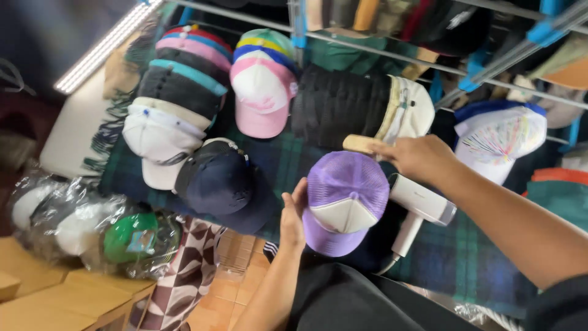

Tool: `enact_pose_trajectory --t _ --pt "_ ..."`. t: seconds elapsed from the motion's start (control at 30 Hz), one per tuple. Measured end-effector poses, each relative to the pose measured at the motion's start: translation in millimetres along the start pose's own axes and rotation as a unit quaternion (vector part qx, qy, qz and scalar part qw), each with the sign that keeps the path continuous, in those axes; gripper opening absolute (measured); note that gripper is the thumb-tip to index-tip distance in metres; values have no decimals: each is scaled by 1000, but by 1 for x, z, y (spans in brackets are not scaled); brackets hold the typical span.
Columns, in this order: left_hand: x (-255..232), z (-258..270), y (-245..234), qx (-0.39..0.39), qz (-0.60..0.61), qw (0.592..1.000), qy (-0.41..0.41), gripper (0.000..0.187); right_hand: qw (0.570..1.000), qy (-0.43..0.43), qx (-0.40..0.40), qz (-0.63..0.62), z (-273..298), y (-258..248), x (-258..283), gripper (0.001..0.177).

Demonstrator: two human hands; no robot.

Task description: Using a hair dryer and a brush to clean and reshape various baseball caps

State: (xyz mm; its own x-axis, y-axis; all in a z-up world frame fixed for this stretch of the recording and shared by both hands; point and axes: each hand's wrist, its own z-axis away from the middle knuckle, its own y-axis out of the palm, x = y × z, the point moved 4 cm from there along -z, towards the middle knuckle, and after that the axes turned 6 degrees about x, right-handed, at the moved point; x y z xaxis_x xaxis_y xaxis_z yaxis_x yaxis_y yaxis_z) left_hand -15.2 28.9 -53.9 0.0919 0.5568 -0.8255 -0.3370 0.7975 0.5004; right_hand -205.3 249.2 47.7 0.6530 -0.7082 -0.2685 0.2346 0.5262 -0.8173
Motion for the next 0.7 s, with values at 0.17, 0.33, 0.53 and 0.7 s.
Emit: enact_pose_trajectory --t 0.17,0.33,0.53,0.7 --pt "0 13 -21 26 -3 999 -37 80 967 -215 -132 24 47 -54 84 25" --pt "26 33 -58 41 -38 992 -115 79 972 -169 149 -64 -8 -75 85 82" --pt "62 48 -92 17 52 968 -247 83 956 -194 156 152 -17 -94 179 24" --pt "121 51 -123 26 294 908 -297 94 935 -213 220 179 -30 -133 244 30"
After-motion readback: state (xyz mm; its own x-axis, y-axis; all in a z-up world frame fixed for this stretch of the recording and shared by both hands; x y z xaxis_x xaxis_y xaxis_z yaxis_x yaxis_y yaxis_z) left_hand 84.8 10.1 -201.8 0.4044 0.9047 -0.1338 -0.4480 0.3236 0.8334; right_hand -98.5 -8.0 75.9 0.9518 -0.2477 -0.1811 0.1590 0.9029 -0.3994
